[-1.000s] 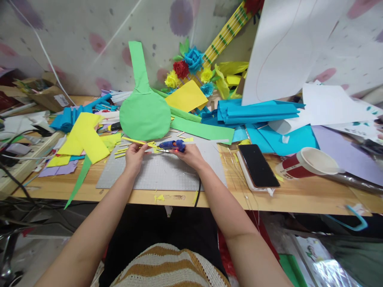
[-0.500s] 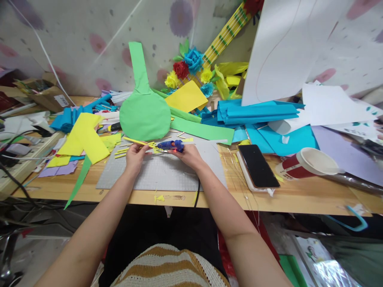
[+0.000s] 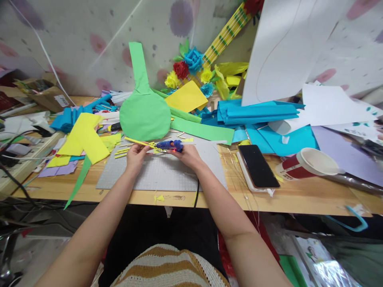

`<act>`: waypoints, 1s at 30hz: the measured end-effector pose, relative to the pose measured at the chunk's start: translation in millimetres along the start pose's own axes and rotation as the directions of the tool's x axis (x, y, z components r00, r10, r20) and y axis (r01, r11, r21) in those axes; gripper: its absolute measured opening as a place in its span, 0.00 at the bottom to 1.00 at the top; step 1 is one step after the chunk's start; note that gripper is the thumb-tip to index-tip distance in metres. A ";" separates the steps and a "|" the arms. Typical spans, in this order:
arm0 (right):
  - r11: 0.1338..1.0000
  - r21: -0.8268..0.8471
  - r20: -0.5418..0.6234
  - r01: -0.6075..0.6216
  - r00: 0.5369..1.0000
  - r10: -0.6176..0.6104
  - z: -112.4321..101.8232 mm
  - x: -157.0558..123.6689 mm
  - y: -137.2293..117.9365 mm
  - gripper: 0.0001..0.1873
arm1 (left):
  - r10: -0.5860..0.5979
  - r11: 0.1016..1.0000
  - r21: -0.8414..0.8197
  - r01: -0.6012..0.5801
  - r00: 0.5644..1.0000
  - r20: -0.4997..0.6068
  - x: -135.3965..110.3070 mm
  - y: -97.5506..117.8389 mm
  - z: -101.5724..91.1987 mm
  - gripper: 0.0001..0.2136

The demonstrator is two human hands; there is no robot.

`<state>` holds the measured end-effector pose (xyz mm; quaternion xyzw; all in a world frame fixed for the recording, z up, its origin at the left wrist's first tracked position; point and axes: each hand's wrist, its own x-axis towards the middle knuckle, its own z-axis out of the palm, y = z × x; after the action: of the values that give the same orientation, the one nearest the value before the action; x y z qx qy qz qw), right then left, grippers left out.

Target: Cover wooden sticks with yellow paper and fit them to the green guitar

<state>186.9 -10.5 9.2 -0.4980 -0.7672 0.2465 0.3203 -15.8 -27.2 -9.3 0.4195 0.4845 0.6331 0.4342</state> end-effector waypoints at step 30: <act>1.000 -0.010 -0.013 0.011 1.000 -0.012 3.2 2.2 0.2 0.20 | -0.049 0.999 0.005 0.049 0.998 0.026 -1.6 1.5 1.7 0.15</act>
<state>184.1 -8.6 7.5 -0.4967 -0.7692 0.2377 0.3243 -14.0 -28.5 -7.8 0.4167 0.4903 0.6155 0.4551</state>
